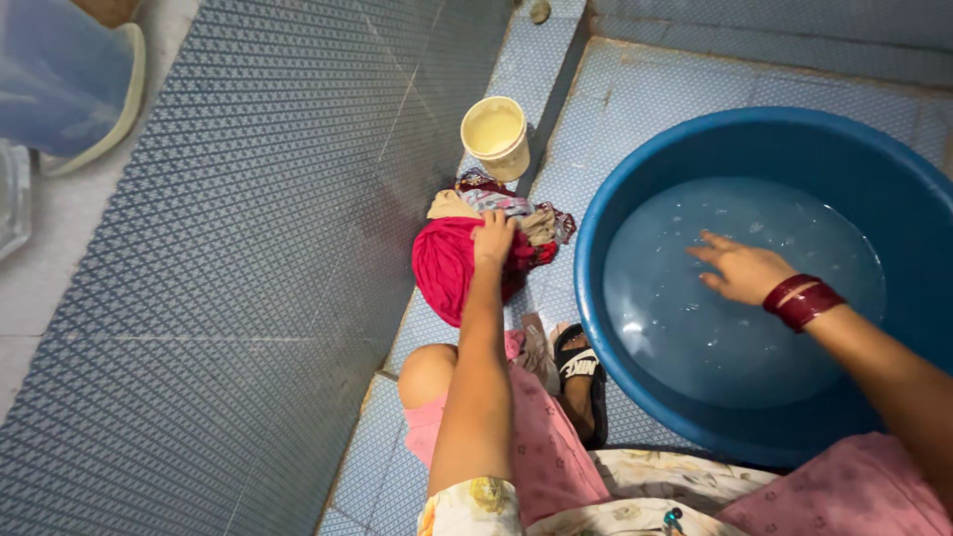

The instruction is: The person washes various pieces of clothing by hand in a blue plastic tub filled with water, scrubbing and wringing out the fabric before placing it into a white bucket.

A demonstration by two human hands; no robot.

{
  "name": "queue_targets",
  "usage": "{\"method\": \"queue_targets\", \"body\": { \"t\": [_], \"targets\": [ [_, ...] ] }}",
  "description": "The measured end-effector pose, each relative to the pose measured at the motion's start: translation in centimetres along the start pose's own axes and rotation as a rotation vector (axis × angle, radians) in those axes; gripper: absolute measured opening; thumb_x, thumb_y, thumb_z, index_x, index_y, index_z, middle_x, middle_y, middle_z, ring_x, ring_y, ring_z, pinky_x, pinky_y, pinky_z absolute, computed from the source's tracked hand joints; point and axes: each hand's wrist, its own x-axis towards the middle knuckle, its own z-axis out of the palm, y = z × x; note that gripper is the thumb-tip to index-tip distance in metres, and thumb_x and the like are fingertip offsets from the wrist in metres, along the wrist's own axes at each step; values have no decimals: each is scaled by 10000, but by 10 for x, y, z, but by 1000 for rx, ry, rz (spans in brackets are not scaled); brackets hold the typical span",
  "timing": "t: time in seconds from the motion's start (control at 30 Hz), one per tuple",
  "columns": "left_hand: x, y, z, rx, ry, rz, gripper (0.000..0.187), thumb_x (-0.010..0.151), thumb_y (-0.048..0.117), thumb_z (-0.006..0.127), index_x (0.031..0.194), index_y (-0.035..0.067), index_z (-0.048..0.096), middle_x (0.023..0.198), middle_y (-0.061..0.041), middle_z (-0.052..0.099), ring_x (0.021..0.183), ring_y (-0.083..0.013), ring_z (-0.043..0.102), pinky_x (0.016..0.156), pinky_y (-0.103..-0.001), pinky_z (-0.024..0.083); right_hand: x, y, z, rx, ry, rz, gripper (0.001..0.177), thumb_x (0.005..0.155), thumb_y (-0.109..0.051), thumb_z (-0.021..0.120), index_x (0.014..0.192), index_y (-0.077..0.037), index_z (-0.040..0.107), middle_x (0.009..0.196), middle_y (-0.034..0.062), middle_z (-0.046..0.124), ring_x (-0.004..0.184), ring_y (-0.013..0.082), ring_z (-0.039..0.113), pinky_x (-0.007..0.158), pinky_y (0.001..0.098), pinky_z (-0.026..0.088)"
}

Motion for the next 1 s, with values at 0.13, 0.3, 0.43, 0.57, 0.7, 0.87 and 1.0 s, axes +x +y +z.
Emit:
{"method": "queue_targets", "body": {
  "t": [0.13, 0.3, 0.43, 0.57, 0.7, 0.87, 1.0],
  "targets": [
    [-10, -5, 2, 52, 321, 62, 212, 872, 223, 546, 1051, 216, 659, 1412, -89, 539, 1271, -326, 509, 640, -561, 538, -7, -11, -16, 5, -105, 118, 583, 924, -351, 595, 1488, -254, 484, 1674, 95, 291, 1239, 334, 646, 994, 448, 566],
    [-17, -11, -4, 27, 235, 67, 170, 971, 200, 536, 1090, 162, 651, 1135, -45, 672, 1132, -256, 595, 813, -499, 539, -15, -26, -40, -47, -120, 155, 578, 924, -364, 600, 1483, -287, 478, 1676, 68, 276, 1212, 351, 651, 953, 457, 582],
    [-20, -13, -5, -51, 374, 14, 174, 894, 120, 570, 1052, 108, 641, 1030, -77, 689, 1081, -291, 611, 725, -490, 536, -23, -20, -45, -22, -97, 170, 569, 933, -360, 587, 1487, -280, 485, 1684, 80, 284, 1152, 349, 692, 967, 453, 583],
    [-11, -27, -50, -335, 452, -124, 214, 825, -14, 642, 1013, 79, 598, 994, -144, 665, 1088, -367, 592, 787, -496, 541, -28, -12, -49, -24, -73, 183, 575, 932, -357, 584, 1493, -278, 485, 1679, 89, 300, 1159, 341, 693, 981, 455, 572],
    [-6, -36, -155, -589, 806, -114, 408, 679, -89, 682, 1058, 23, 580, 1038, -204, 606, 1044, -428, 530, 904, -517, 465, -31, -5, -44, -27, 7, 123, 574, 923, -354, 597, 1483, -268, 504, 1640, 115, 352, 1225, 360, 645, 1004, 461, 548],
    [-20, -13, -281, -714, 981, -45, 380, 734, -44, 720, 1080, 43, 586, 1115, -171, 570, 1082, -385, 520, 954, -453, 430, -26, -10, -43, -8, -36, 156, 569, 932, -370, 597, 1484, -269, 505, 1658, 88, 348, 1253, 350, 632, 1059, 480, 506],
    [-30, 39, -344, -790, 1099, 50, 352, 784, 16, 723, 1106, 62, 587, 1160, -141, 598, 1122, -357, 548, 1005, -433, 445, -22, -17, -38, 24, 47, 60, 571, 918, -385, 622, 1466, -250, 533, 1614, 148, 384, 1285, 378, 595, 1067, 449, 506]
  ]
}}
